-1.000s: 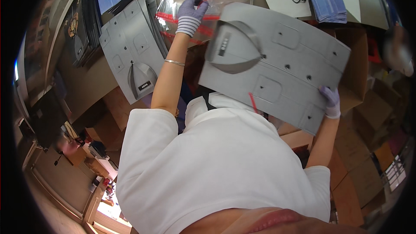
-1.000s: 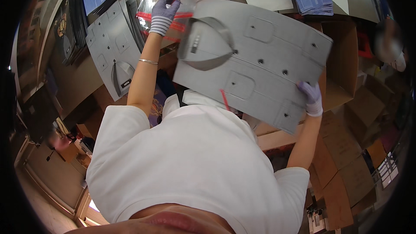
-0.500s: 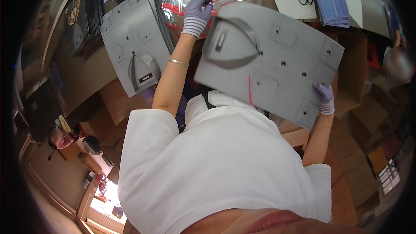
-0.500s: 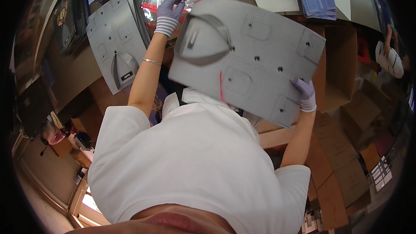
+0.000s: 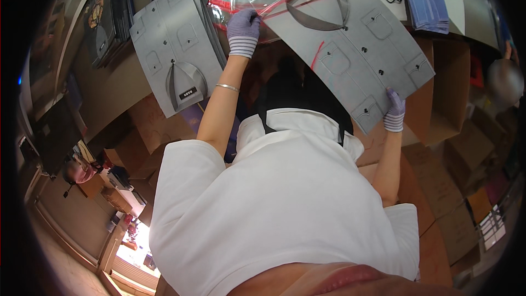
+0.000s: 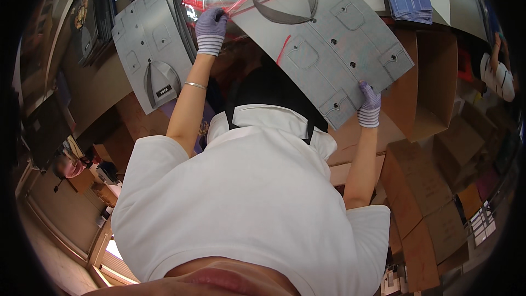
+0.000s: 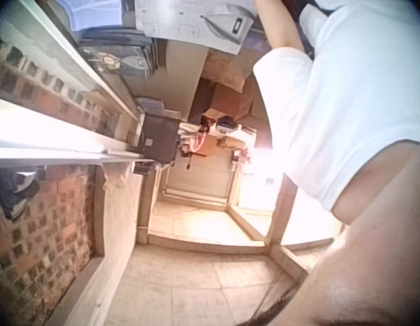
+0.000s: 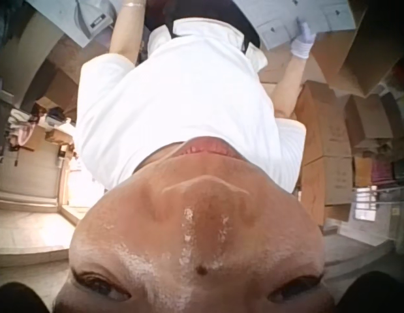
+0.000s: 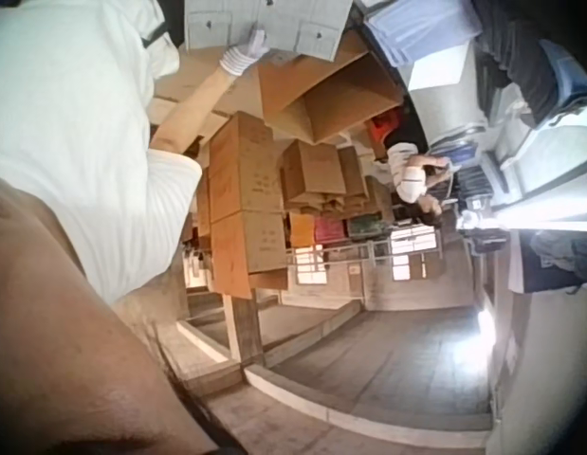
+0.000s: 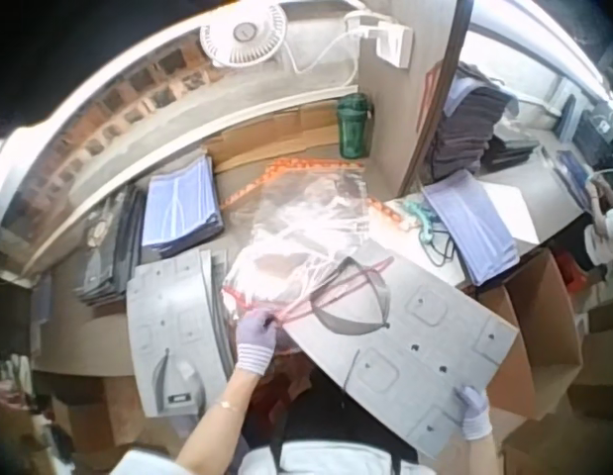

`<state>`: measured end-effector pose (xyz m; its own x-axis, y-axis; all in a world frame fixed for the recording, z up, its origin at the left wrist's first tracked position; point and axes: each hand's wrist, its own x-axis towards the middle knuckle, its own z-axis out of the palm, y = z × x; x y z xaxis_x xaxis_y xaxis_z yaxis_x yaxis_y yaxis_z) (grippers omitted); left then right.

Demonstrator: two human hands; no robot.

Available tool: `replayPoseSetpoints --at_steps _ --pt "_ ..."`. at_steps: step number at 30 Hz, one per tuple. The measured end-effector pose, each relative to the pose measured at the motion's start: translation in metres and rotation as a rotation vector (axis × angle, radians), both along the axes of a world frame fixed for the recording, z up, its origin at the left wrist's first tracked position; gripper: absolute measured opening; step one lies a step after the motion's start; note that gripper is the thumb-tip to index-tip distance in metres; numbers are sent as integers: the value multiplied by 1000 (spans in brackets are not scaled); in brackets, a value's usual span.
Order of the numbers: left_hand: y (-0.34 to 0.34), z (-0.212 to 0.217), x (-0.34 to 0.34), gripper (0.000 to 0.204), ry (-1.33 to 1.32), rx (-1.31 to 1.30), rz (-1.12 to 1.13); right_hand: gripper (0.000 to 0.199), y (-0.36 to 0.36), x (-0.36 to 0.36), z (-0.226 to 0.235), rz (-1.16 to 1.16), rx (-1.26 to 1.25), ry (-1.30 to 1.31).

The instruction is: Packaging folded shirts into plastic bags and placing them in a box.

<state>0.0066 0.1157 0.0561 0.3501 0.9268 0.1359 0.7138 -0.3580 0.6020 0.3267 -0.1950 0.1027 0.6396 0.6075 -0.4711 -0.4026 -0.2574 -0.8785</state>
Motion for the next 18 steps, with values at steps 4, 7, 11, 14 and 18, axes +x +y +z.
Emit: replayPoseSetpoints --at_steps 4,7,11,14,18 --pt "-12 8 2 10 -71 116 -66 33 -8 -6 -11 -39 -15 7" --pt "-5 7 -5 14 -45 115 13 34 -10 -10 -10 -72 -27 81" --pt "-9 16 -2 11 -108 130 -115 28 -15 -12 -12 -84 -46 61" --pt "-24 25 16 11 -165 112 -325 24 -15 -17 -29 -69 -37 -43" --pt "-34 7 30 13 -691 -620 87 31 11 -47 -46 -149 -4 132"
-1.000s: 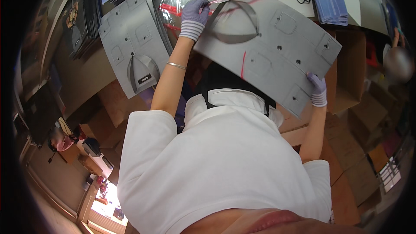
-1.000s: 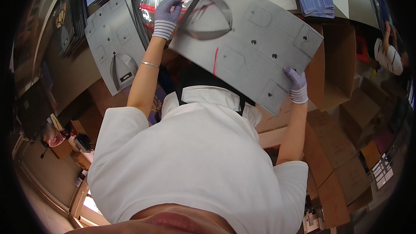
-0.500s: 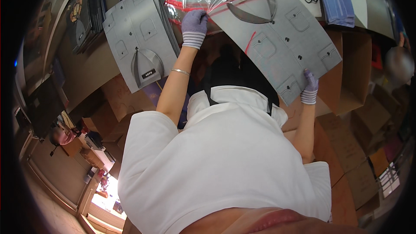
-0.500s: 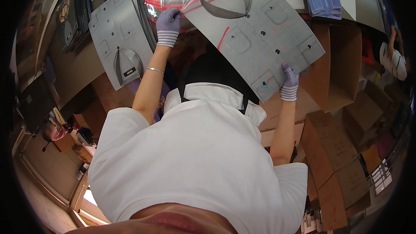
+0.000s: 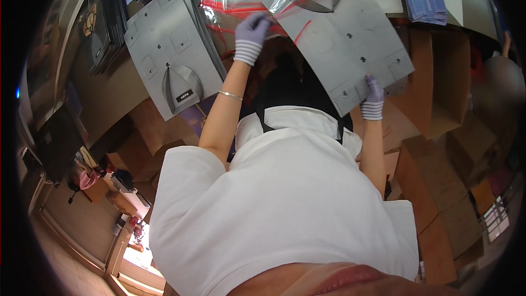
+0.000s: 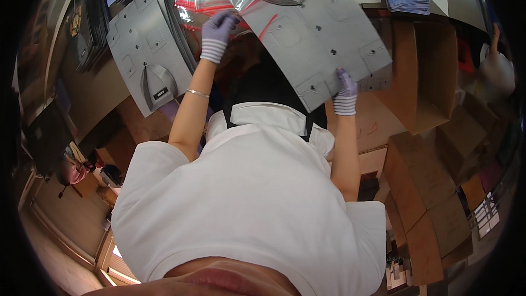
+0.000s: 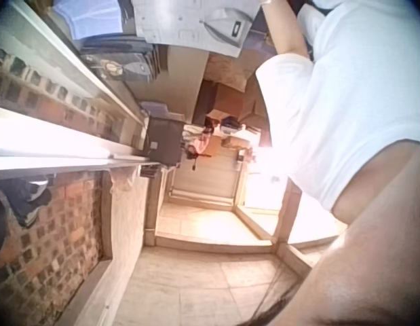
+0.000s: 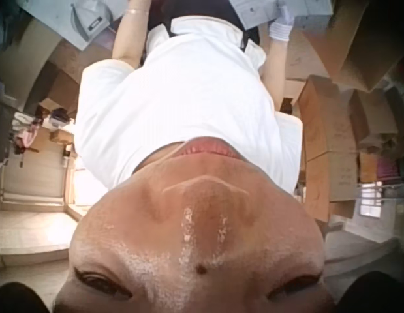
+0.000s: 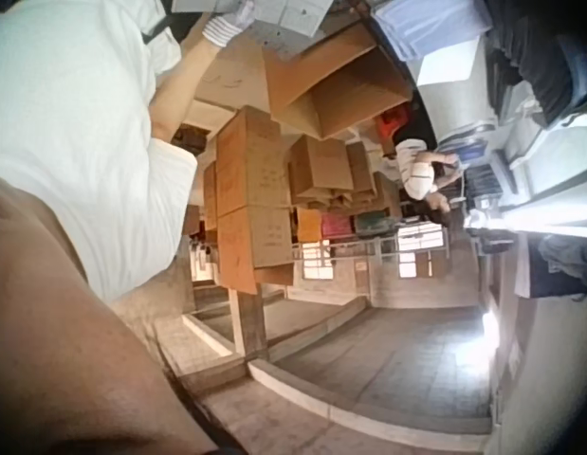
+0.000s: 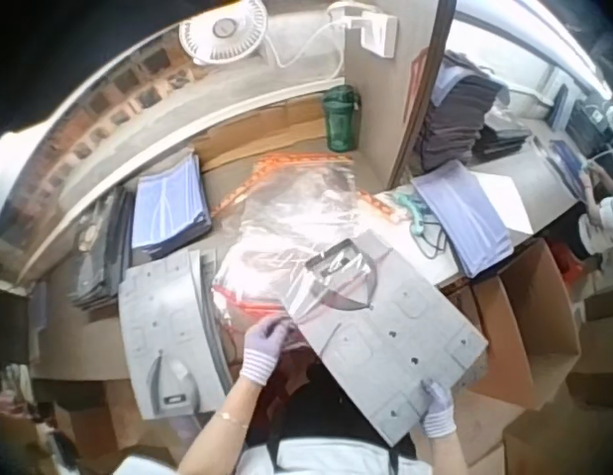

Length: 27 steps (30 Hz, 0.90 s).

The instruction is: Packaging folded shirts into plastic bags and placing them in a box.

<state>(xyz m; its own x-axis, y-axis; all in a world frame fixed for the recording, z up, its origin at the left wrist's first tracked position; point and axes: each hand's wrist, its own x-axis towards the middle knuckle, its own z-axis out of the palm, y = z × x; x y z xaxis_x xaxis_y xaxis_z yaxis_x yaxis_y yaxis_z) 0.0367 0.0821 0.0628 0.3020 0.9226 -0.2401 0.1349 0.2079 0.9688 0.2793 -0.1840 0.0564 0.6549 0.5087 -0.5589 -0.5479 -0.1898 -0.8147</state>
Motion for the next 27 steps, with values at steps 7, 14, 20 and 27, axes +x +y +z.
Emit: replayPoseSetpoints --at_steps 7,14,20,27 --pt "60 -68 15 28 217 -244 2 34 21 -3 -15 638 -498 337" --pt "87 -112 6 33 260 -339 150 24 186 -45 28 1007 146 -1225" --pt "87 -94 24 28 278 -344 37 19 192 -111 -12 1769 -210 -1359" --pt "92 -92 15 32 64 -436 -12 18 182 0 30 1431 -186 -1120"
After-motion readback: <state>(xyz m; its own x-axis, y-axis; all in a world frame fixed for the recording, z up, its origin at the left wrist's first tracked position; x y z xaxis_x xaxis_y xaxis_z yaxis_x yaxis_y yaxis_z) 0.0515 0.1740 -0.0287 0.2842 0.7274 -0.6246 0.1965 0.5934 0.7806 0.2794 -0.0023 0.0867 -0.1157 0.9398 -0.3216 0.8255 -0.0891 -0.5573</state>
